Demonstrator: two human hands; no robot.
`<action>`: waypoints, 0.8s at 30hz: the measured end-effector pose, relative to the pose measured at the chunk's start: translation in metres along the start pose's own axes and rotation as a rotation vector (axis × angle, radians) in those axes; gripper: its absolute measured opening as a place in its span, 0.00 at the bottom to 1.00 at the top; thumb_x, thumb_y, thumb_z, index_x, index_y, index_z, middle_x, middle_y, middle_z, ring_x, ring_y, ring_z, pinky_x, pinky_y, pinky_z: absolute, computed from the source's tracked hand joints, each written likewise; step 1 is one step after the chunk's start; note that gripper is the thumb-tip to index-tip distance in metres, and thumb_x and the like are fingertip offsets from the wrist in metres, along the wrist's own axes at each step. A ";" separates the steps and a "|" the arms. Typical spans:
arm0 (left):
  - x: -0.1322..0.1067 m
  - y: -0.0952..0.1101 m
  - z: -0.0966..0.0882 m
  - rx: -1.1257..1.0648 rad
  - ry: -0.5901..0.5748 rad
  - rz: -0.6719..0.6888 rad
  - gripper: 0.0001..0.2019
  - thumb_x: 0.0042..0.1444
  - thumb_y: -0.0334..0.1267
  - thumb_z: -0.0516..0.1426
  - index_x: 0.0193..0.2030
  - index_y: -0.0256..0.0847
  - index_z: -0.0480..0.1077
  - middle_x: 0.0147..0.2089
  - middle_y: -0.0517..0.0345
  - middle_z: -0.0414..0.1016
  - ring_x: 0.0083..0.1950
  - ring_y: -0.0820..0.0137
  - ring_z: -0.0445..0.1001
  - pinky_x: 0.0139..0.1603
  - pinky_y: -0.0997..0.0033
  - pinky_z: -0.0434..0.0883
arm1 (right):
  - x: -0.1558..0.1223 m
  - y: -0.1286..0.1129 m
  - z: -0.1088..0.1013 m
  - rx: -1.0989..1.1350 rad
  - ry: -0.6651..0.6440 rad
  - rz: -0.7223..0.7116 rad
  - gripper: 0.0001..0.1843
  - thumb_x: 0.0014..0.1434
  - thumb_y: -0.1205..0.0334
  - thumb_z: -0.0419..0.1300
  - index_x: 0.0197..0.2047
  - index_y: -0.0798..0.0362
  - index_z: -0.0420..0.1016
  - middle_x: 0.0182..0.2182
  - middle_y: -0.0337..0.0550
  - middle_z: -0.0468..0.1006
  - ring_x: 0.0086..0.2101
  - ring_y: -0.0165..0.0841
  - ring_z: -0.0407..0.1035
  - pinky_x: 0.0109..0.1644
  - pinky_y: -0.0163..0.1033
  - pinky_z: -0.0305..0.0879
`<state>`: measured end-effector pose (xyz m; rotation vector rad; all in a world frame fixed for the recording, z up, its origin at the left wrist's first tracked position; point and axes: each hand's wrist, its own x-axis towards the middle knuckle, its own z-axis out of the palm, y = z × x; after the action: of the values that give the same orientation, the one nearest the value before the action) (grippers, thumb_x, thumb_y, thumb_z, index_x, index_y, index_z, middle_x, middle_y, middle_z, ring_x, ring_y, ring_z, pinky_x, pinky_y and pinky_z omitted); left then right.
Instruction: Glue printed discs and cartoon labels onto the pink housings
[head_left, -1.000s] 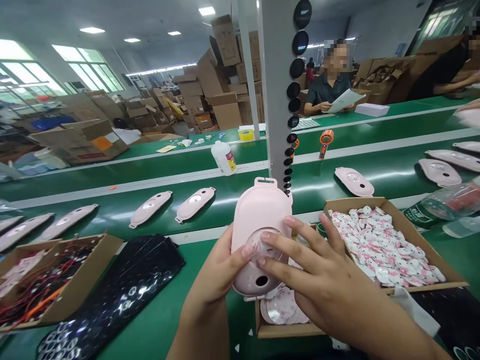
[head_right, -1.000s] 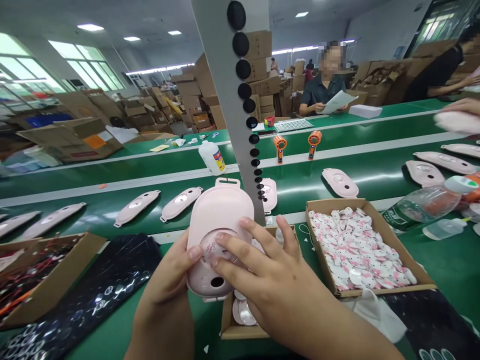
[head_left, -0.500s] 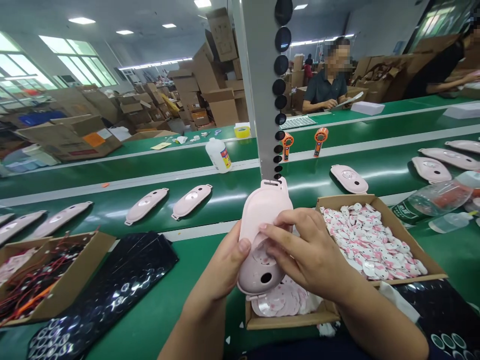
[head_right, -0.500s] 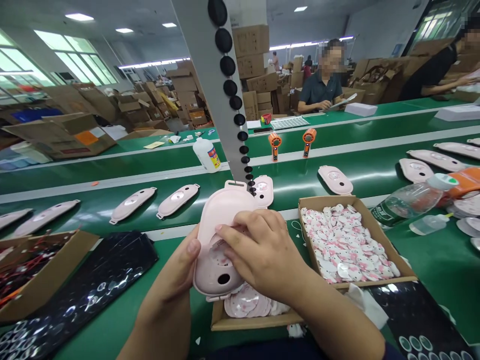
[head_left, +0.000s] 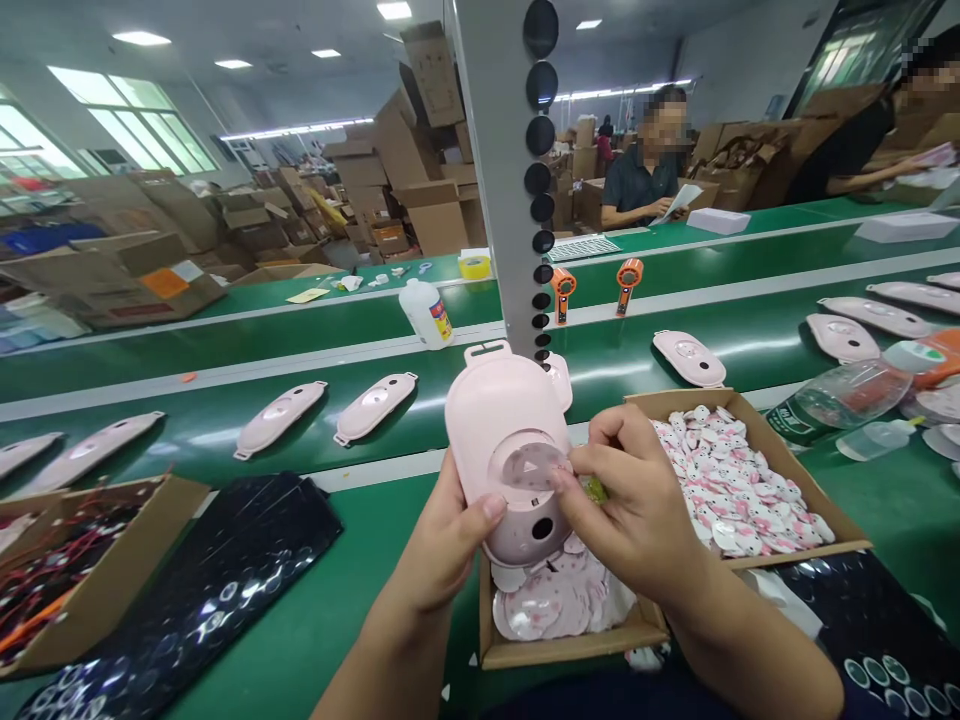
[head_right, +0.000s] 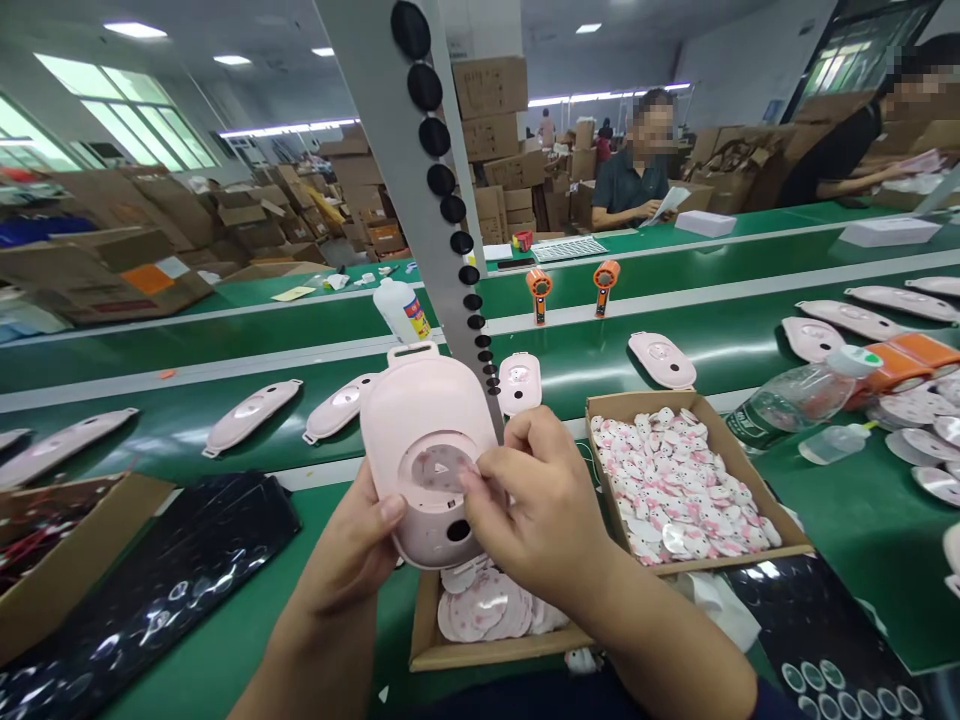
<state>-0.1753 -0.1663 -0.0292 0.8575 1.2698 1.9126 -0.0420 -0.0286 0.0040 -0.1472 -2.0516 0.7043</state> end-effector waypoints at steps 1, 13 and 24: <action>-0.001 0.000 0.000 0.002 0.011 -0.001 0.36 0.54 0.49 0.66 0.68 0.45 0.61 0.60 0.48 0.73 0.60 0.51 0.70 0.58 0.56 0.70 | 0.000 -0.001 0.001 -0.004 0.005 0.011 0.09 0.60 0.68 0.60 0.27 0.56 0.73 0.31 0.42 0.62 0.35 0.33 0.63 0.37 0.40 0.63; -0.001 0.002 0.011 0.063 0.049 0.013 0.25 0.55 0.43 0.68 0.58 0.42 0.70 0.50 0.52 0.79 0.46 0.65 0.76 0.44 0.73 0.75 | -0.007 -0.007 0.011 -0.190 0.019 -0.087 0.13 0.58 0.69 0.60 0.23 0.55 0.63 0.39 0.45 0.61 0.38 0.35 0.61 0.40 0.45 0.65; -0.005 0.000 0.006 0.174 0.269 0.077 0.29 0.51 0.45 0.69 0.58 0.38 0.70 0.50 0.45 0.80 0.48 0.53 0.79 0.46 0.60 0.78 | -0.015 0.004 0.023 0.146 -0.121 0.146 0.44 0.64 0.62 0.57 0.73 0.40 0.33 0.70 0.49 0.45 0.69 0.46 0.46 0.69 0.58 0.55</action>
<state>-0.1680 -0.1676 -0.0279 0.7621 1.6033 2.0537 -0.0530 -0.0408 -0.0188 -0.1752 -2.1106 0.9720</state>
